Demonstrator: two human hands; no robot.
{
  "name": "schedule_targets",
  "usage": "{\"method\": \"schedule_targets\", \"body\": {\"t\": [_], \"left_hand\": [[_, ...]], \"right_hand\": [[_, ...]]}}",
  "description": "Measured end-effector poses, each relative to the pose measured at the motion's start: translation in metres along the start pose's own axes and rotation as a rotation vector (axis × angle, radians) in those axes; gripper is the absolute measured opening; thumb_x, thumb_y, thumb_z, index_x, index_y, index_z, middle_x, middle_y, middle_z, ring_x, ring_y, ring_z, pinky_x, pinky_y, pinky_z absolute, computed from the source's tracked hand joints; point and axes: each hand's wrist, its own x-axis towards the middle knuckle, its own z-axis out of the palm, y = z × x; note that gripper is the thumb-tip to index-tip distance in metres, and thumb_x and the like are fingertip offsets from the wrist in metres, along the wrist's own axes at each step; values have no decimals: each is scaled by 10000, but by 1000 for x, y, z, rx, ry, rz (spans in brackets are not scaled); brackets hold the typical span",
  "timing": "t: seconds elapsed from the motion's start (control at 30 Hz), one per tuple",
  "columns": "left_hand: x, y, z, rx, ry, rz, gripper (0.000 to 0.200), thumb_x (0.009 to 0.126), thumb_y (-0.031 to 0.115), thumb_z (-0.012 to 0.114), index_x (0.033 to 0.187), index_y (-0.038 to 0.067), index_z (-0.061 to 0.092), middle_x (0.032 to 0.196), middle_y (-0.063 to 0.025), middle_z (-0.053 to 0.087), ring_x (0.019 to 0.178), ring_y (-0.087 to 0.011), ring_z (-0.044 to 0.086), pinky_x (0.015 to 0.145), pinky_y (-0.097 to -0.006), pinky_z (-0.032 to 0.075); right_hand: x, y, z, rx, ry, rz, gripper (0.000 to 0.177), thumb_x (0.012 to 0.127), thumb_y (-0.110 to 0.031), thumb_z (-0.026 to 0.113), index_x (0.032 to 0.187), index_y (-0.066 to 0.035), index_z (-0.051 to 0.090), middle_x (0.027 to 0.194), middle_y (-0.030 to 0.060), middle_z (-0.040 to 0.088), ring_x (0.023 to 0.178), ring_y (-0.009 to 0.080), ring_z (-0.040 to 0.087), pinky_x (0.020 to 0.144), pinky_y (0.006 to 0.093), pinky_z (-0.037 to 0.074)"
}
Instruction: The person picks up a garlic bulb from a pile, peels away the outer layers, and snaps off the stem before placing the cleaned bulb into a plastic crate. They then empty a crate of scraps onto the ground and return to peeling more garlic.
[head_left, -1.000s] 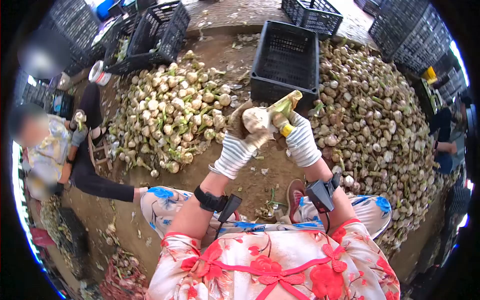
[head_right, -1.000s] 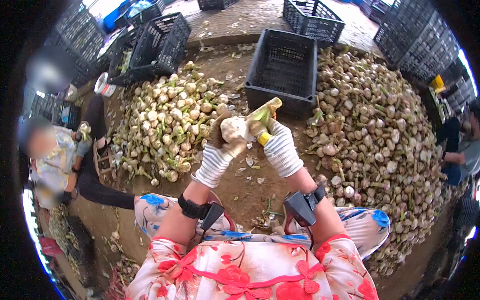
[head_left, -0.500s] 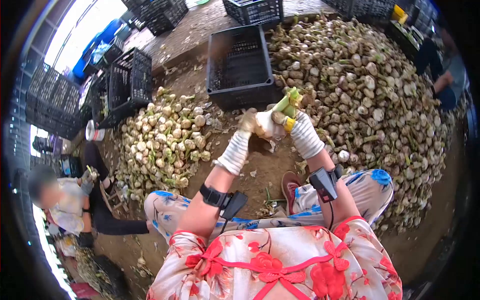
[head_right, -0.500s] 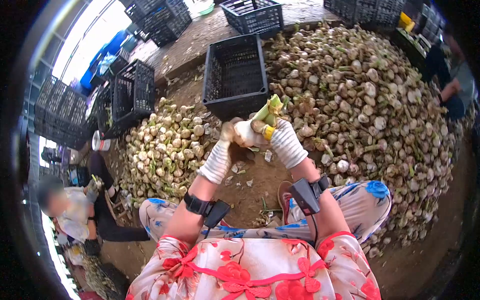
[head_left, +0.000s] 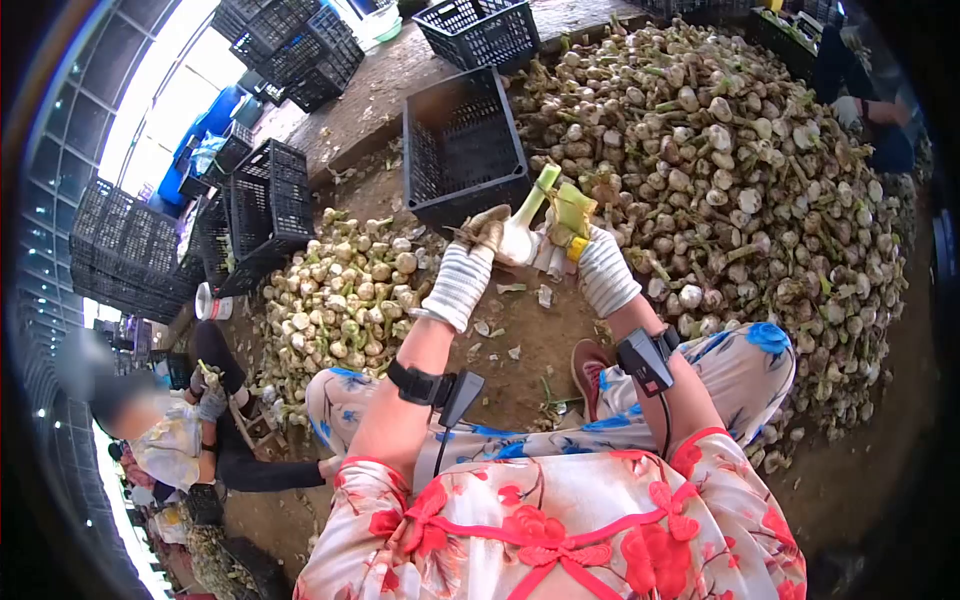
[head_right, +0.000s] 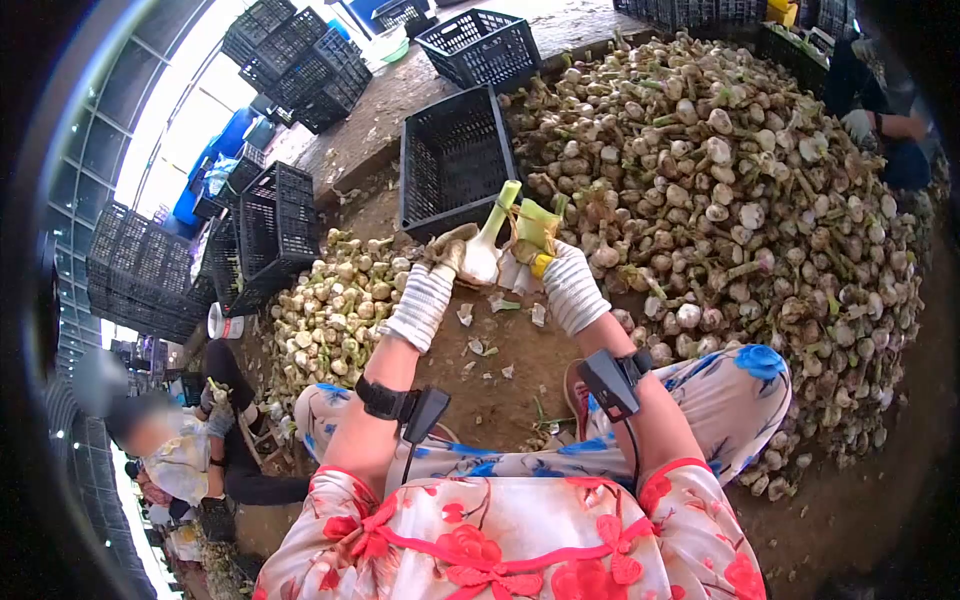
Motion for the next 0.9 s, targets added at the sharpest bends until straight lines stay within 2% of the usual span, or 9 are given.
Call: {"method": "schedule_targets", "body": {"t": [0.03, 0.1, 0.17, 0.27, 0.37, 0.7, 0.77, 0.87, 0.9], "left_hand": [[19, -28, -19, -49, -119, 168, 328, 819, 204, 601, 1106, 62, 530, 1002, -51, 570, 853, -119, 529, 753, -255, 475], [-3, -14, -1, 512, -55, 516, 477, 730, 189, 696, 1134, 50, 485, 1030, -60, 553, 875, -134, 528, 766, -260, 467], [-12, -1, -3, 525, -62, 415, 567, 677, 153, 724, 1157, 46, 441, 1036, -70, 548, 904, -142, 520, 782, -266, 461], [-32, 18, 0, -15, -294, 34, 532, 695, 137, 654, 1170, 31, 438, 1029, -97, 558, 906, -179, 561, 736, -296, 494], [-45, 20, 6, -359, -496, -36, 567, 702, 185, 667, 1180, 3, 421, 1035, -122, 560, 908, -234, 574, 654, -360, 544], [-27, -8, -8, -117, 149, 127, 408, 764, 284, 657, 1066, 29, 553, 937, -64, 600, 849, -139, 566, 676, -278, 488], [-29, -1, -11, -15, 240, 97, 347, 777, 296, 643, 1016, 49, 594, 891, -39, 609, 801, -121, 563, 686, -267, 473], [-35, 15, -23, -130, 37, 246, 287, 817, 287, 596, 960, 39, 610, 935, -44, 613, 810, -112, 552, 719, -243, 446], [-34, 18, -28, -208, -38, 263, 296, 816, 296, 596, 964, 40, 608, 947, -48, 610, 816, -113, 554, 717, -243, 450]], "right_hand": [[-4, -2, 6, -101, 28, 45, 193, 802, -76, 585, 986, -18, 589, 814, 3, 606, 691, 79, 564, 589, 209, 464], [-4, 4, 7, 16, -68, -34, 201, 800, -84, 592, 990, -18, 589, 812, 0, 604, 679, 75, 561, 581, 205, 458], [-2, 2, 9, -86, -95, -136, 209, 812, -165, 592, 970, -29, 594, 766, 12, 612, 572, 70, 558, 484, 190, 443], [2, 3, 2, -22, -64, -127, 193, 801, -158, 607, 951, -36, 597, 768, 10, 612, 598, 78, 567, 505, 191, 448], [-2, 1, -5, -23, 2, -76, 162, 790, -148, 622, 915, -49, 600, 761, 8, 609, 581, 75, 556, 482, 198, 436], [-26, -6, 30, 59, -264, -126, 199, 776, -147, 637, 947, -55, 593, 833, 19, 610, 742, 101, 582, 652, 231, 476], [-11, -3, 13, 4, -160, -124, 195, 777, -130, 625, 948, -47, 584, 816, 35, 611, 733, 121, 590, 615, 265, 500], [20, 48, -89, -15, 84, -139, 221, 761, -122, 637, 959, -42, 581, 808, 50, 614, 698, 150, 595, 582, 281, 505], [43, 77, -124, -335, 50, -275, 198, 754, -97, 634, 939, -39, 593, 802, 47, 616, 679, 155, 594, 577, 281, 499]]}}
